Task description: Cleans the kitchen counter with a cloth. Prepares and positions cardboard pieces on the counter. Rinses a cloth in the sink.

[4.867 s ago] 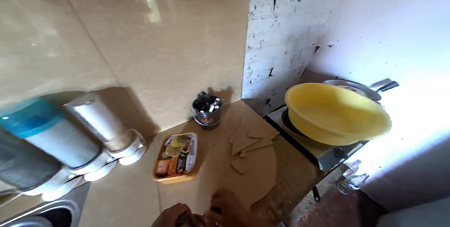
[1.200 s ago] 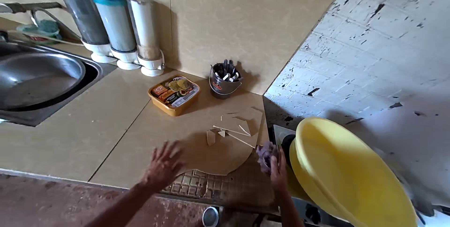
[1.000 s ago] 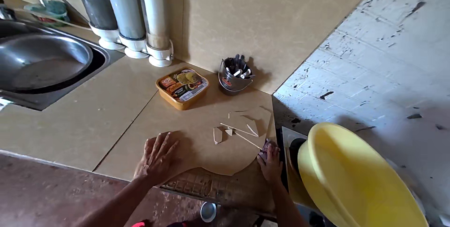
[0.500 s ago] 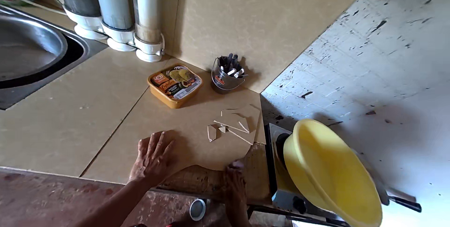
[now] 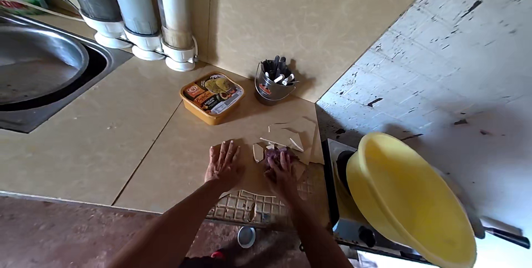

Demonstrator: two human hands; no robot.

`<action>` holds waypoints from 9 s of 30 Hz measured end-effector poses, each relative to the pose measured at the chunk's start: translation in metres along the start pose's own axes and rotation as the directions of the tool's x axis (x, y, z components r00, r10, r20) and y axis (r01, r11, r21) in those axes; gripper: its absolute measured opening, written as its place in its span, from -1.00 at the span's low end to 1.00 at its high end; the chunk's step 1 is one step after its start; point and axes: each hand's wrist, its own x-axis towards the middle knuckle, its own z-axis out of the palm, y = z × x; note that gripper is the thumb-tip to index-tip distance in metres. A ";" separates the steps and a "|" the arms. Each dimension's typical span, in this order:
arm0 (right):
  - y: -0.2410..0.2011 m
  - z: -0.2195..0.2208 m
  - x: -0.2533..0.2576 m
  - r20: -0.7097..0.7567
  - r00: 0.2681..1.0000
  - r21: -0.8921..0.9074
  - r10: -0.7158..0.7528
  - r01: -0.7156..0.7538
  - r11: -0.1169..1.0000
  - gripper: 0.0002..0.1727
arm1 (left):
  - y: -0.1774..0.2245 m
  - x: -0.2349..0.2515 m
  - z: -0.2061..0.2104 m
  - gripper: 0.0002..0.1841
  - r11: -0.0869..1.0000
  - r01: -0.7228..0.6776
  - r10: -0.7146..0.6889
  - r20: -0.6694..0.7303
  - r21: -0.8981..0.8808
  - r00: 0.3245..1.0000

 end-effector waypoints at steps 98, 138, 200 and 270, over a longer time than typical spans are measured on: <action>0.043 0.008 -0.046 -0.201 0.929 0.028 0.310 -0.311 0.950 -0.29 | -0.005 0.001 0.024 -0.23 0.981 -0.154 0.182 -0.304 0.116 0.935; 0.001 0.008 -0.068 0.090 0.768 0.164 -0.634 0.616 0.770 -0.49 | -0.049 -0.014 0.009 -0.29 0.953 -0.289 0.292 -0.018 0.093 0.956; -0.006 0.035 0.008 0.005 1.000 -0.074 0.028 -0.027 0.997 -0.33 | -0.034 0.006 0.008 -0.21 0.987 -0.096 0.126 -0.244 0.129 0.962; 0.103 -0.012 -0.020 -0.281 0.922 -0.024 0.267 -0.285 0.958 -0.58 | -0.040 0.001 0.000 -0.26 0.994 -0.099 0.093 -0.154 -0.034 0.984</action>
